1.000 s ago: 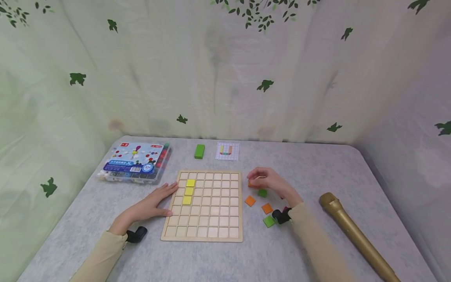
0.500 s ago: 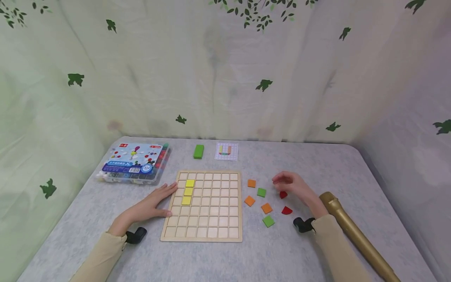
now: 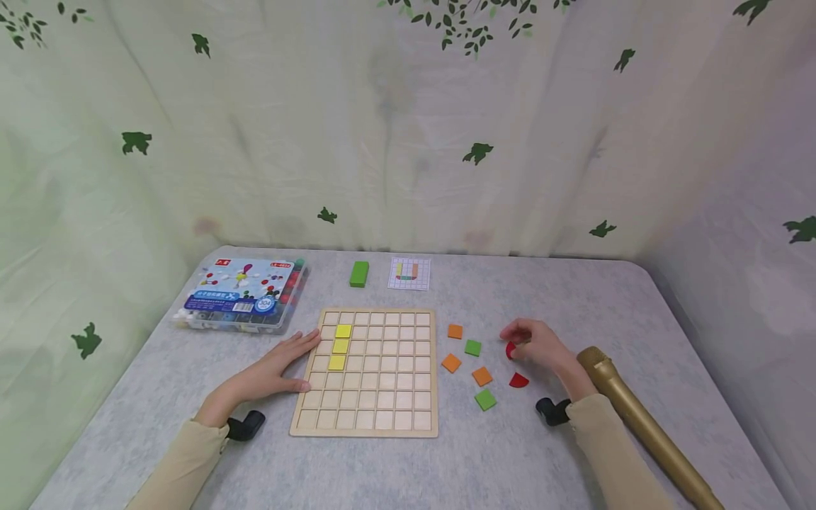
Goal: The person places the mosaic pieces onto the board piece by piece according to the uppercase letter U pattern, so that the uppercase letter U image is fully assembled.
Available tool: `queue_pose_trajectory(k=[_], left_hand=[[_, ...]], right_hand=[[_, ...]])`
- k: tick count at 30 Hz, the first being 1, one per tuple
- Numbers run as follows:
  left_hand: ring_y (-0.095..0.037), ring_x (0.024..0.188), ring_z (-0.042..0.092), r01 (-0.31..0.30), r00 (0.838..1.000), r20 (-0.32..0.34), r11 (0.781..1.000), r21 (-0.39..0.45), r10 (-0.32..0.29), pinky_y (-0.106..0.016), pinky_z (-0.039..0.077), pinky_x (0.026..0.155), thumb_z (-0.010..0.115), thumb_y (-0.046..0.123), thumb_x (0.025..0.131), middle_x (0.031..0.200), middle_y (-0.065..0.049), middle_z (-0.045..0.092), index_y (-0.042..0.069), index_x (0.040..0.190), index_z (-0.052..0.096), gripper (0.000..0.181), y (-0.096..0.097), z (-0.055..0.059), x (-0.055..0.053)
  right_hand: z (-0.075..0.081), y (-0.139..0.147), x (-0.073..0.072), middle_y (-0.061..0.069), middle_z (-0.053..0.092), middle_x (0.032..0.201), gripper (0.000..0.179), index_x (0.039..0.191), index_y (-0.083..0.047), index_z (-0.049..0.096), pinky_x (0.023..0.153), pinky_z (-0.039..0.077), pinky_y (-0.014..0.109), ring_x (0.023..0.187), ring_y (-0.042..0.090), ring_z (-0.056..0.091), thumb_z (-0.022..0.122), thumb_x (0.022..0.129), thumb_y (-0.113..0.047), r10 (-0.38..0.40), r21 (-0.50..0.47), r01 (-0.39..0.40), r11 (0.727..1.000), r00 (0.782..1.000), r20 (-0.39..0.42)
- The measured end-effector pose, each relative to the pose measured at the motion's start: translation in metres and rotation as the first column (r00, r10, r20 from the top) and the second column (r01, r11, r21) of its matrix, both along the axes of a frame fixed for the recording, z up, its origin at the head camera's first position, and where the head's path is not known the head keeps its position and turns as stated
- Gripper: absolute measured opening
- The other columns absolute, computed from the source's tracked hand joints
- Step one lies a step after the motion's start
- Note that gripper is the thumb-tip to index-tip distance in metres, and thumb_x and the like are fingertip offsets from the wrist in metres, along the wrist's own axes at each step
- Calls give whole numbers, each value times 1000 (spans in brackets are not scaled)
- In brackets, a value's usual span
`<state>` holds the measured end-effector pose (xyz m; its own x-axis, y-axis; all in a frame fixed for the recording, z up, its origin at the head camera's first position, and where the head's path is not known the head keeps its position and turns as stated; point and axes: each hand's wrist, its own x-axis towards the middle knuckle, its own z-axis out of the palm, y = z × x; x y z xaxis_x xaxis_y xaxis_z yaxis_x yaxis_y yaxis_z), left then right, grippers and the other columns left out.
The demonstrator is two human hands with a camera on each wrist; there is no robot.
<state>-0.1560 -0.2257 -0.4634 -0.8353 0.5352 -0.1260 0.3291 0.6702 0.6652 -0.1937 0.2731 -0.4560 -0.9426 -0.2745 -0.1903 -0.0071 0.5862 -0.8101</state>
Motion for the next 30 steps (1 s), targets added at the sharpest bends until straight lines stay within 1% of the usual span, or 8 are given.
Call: queue_pose_trajectory(k=[5,9,11,14,19,23,26,30], left_hand=[[-43,142,4,-4,1000,4,1000,2,4,-57,2,113,71,31,86,156,-18,18,-1,150,23,86,0,0,0],[-42,142,4,-2,1000,1,1000,-1,2,-56,2,113,71,31,86,156,-18,17,-1,150,23,86,-1,0,0],[-42,142,4,-1,1000,0,1000,-2,1,-56,2,113,71,32,86,156,-18,17,-1,150,23,86,-1,-1,0],[-42,142,3,-2,1000,1,1000,-3,2,-56,1,113,71,33,86,156,-18,18,0,150,23,87,-1,-1,0],[-42,142,3,-5,1000,2,1000,-6,5,-56,1,113,71,33,86,156,-18,17,0,150,23,87,-2,-1,-1],[-42,142,4,-1,1000,4,1000,-3,1,-56,1,113,71,32,86,156,-18,18,-1,150,23,87,-2,-1,-1],[-42,142,4,2,1000,4,1000,-4,-2,-57,2,113,71,32,86,156,-18,18,-1,150,23,87,-2,-1,-1],[-42,142,4,5,1000,1,1000,-10,-5,-56,2,113,71,32,86,156,-18,18,-1,150,23,86,-1,0,-1]], right_hand=[[0,-3,1,11,60,91,24,96,6,63,67,47,33,82,25,53,65,75,15,16,42,-15,999,1000,-24],[0,-6,0,7,55,82,20,92,4,64,63,44,32,76,22,49,66,75,14,19,76,-16,997,999,-37],[1,-7,0,6,54,80,18,91,4,65,62,43,32,75,21,48,67,76,13,23,84,-20,996,999,-32],[3,-8,0,6,57,81,15,91,3,65,64,45,32,76,22,50,66,78,10,33,83,-32,996,999,-6],[7,-10,-3,6,64,91,12,96,1,67,72,49,32,84,23,55,62,85,4,58,59,-60,996,998,33],[10,-18,-7,6,63,92,10,97,-1,66,74,50,31,85,22,56,62,88,0,112,27,-112,993,993,32],[13,-30,-9,8,61,93,8,97,-1,63,73,53,31,82,23,59,61,90,-2,143,-40,-141,989,988,50],[17,-53,-10,11,58,94,11,99,2,60,71,56,35,82,25,62,62,91,-5,160,-136,-149,979,984,81]])
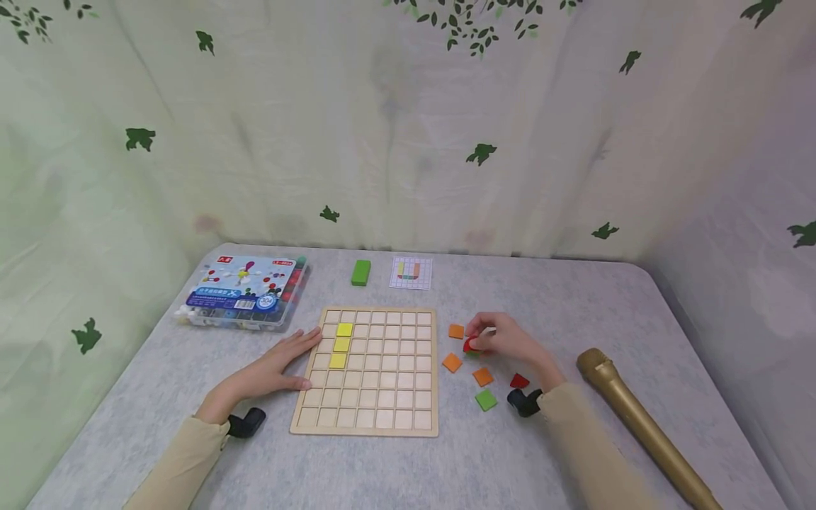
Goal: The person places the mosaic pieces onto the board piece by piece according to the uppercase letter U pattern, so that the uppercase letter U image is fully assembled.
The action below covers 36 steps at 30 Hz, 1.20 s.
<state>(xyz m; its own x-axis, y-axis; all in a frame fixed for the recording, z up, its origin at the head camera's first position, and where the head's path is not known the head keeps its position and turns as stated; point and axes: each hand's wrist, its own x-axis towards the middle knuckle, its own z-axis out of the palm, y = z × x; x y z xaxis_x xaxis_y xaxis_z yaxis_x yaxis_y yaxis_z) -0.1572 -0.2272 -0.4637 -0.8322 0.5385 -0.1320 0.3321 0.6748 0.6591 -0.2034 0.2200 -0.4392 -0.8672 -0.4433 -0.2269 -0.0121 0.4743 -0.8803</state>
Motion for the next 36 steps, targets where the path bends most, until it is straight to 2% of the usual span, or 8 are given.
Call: queue_pose_trajectory(k=[7,14,19,23,27,32,36], left_hand=[[-43,142,4,3,1000,-8,1000,3,-3,-57,3,113,70,33,86,156,-19,18,-2,150,24,86,0,0,0],[-42,142,4,-6,1000,7,1000,1,6,-56,2,113,71,33,86,156,-18,18,0,150,24,87,0,-1,1],[-41,142,4,-11,1000,9,1000,2,11,-56,2,113,71,33,85,156,-17,18,0,150,24,87,0,-1,0],[-41,142,4,-15,1000,10,1000,-1,15,-55,3,113,72,33,85,156,-17,19,0,150,24,87,1,0,1],[-41,142,4,-22,1000,14,1000,-4,22,-56,3,113,71,33,85,156,-17,19,0,150,25,86,1,0,1],[-42,142,4,-29,999,24,1000,-4,29,-57,3,113,72,34,86,156,-16,19,1,150,25,86,1,0,1],[-42,142,4,-29,999,30,1000,-8,29,-58,3,112,71,34,86,156,-16,19,1,150,25,86,1,1,1]], right_hand=[[4,-48,-1,11,59,88,18,100,4,57,68,56,40,75,29,62,67,90,-7,107,-132,-105,986,994,7],[4,-95,-2,9,63,86,13,96,0,61,63,56,39,72,36,61,68,89,-9,208,-186,-201,962,978,18],[0,-124,-2,8,62,87,11,98,3,62,65,57,40,72,31,63,65,88,-2,264,-222,-254,941,964,17],[-3,-144,-2,9,61,87,13,100,3,63,64,55,33,71,20,60,62,87,5,303,-221,-291,931,953,19],[-5,-161,0,10,60,86,16,101,3,65,61,52,27,70,15,57,60,86,7,323,-202,-313,928,946,14],[-9,-182,2,7,60,82,15,96,-1,66,59,51,25,66,13,55,62,84,8,309,-169,-304,937,951,4],[-11,-197,5,6,62,81,15,91,-5,68,60,50,22,68,11,56,65,82,7,301,-106,-303,947,953,-38]])
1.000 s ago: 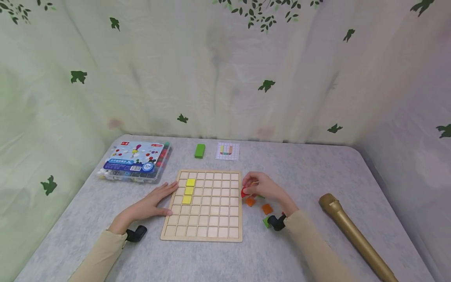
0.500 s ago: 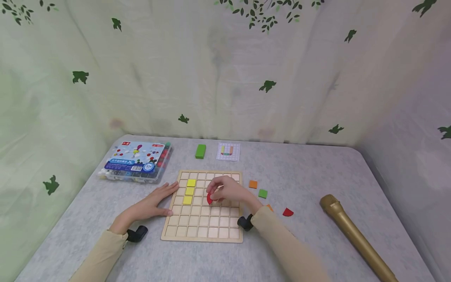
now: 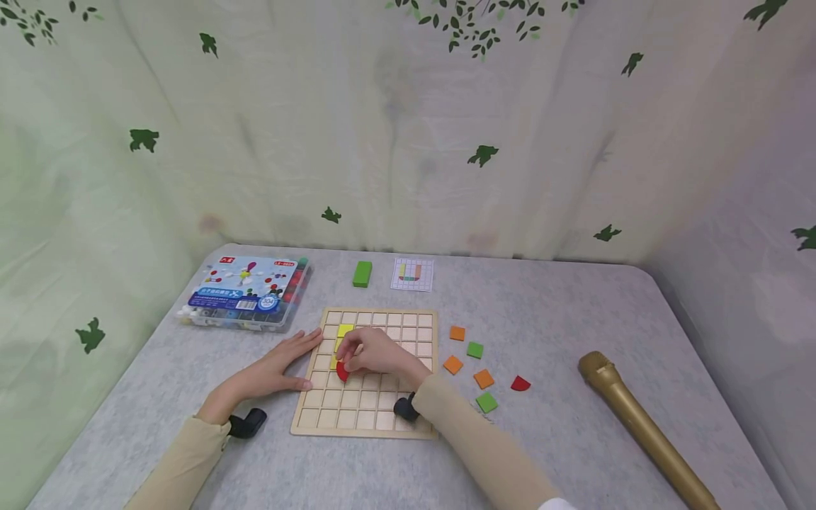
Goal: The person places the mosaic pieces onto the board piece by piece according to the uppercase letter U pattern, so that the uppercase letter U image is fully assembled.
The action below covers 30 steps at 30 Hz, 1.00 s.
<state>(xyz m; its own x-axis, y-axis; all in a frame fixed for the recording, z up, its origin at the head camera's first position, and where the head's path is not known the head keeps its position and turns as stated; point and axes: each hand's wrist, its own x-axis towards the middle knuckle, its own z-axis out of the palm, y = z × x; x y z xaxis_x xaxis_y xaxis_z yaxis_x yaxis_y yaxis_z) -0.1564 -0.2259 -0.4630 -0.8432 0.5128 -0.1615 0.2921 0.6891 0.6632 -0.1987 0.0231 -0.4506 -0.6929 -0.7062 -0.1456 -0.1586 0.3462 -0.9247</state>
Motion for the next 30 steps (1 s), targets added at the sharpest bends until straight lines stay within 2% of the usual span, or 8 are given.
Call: queue_pose_trajectory(k=[10,19,24,30], left_hand=[[-43,142,4,5,1000,-5,1000,16,-5,-59,3,112,72,32,86,156,-17,19,-1,150,26,86,0,1,1],[-42,142,4,-4,1000,-2,1000,16,4,-60,3,112,72,32,85,156,-16,19,0,150,25,86,0,1,1],[-41,142,4,-10,1000,-1,1000,6,10,-59,3,112,72,33,86,157,-15,19,2,151,25,86,0,0,1],[-41,143,4,-15,1000,0,1000,-5,15,-58,3,113,72,34,85,157,-15,19,2,151,25,86,0,0,0]], right_hand=[[2,-18,9,-4,62,71,15,82,-10,68,61,45,19,64,7,53,69,80,5,4,158,24,987,985,-173],[5,-21,12,-8,60,69,14,79,-13,68,61,44,20,64,7,51,70,82,0,30,231,32,973,964,-263],[3,-19,11,-6,62,73,14,81,-12,70,63,45,20,66,6,52,70,82,1,38,218,22,976,963,-265],[4,-6,8,-1,65,81,8,85,-8,70,61,47,21,67,8,55,68,84,0,-1,129,22,991,987,-162]])
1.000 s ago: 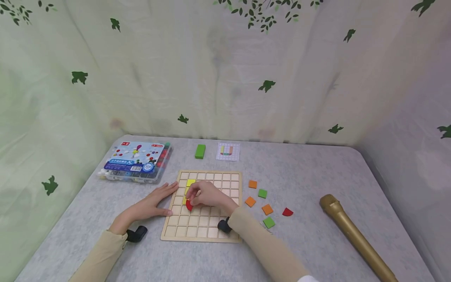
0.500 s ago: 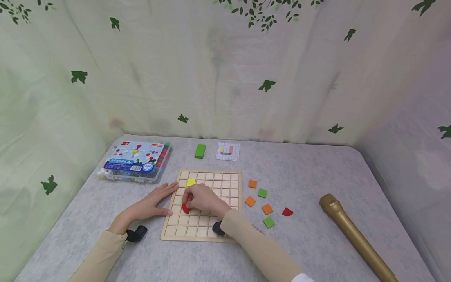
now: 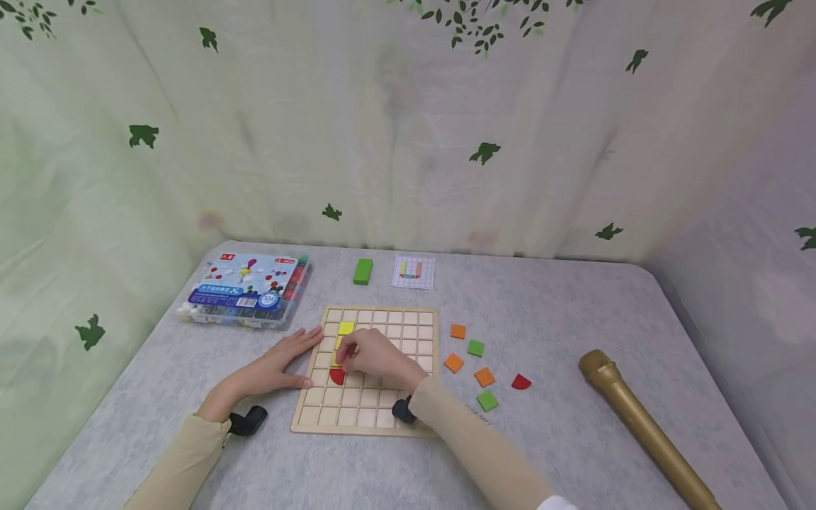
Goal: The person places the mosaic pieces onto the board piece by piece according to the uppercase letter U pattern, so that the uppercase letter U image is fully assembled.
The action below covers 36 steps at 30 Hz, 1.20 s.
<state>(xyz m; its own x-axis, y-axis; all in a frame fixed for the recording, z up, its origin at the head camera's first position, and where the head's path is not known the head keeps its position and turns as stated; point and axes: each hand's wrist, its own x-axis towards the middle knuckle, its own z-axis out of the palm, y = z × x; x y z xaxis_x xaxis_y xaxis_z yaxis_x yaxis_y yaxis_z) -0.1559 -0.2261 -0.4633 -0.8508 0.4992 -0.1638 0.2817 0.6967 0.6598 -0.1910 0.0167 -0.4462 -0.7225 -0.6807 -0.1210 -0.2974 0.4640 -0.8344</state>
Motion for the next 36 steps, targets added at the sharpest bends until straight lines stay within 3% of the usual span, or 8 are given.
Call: queue_pose_trajectory(k=[7,11,20,27,34,36], left_hand=[[-40,143,3,-5,1000,3,1000,1,5,-56,3,113,72,33,85,157,-15,18,2,151,25,86,1,2,1],[-41,143,3,-1,1000,0,1000,5,1,-56,2,113,72,32,85,157,-16,18,1,151,25,86,1,2,1],[-41,143,3,-1,1000,4,1000,7,1,-55,2,114,72,32,86,157,-16,18,1,151,24,86,2,3,2],[-41,142,3,-1,1000,1,1000,5,1,-55,2,114,72,31,86,157,-16,18,1,151,25,86,2,4,3],[-41,142,3,-6,1000,5,1000,3,6,-55,2,114,72,31,86,157,-16,18,1,151,25,85,3,5,3],[-41,142,3,-8,1000,7,1000,1,8,-55,2,114,72,31,86,157,-16,18,2,151,25,85,3,5,3]], right_hand=[[8,40,-9,9,65,87,11,98,4,67,68,56,35,74,26,62,64,88,1,-1,-174,36,984,980,197],[8,69,-15,12,65,91,18,104,10,63,74,56,44,81,37,62,63,90,-2,-1,-233,57,971,973,231],[5,114,-16,10,64,93,24,107,8,64,79,54,38,83,26,60,66,90,-10,-88,-183,135,974,966,242],[-3,101,-12,11,66,98,19,106,6,64,78,53,30,84,16,60,64,91,-5,37,-203,12,979,971,236],[-4,64,-2,16,66,103,18,106,3,65,71,53,29,83,16,59,61,89,3,195,-218,-138,966,944,267],[-2,53,1,15,65,105,20,107,1,66,73,51,26,84,14,58,60,88,5,214,-191,-170,967,946,242]])
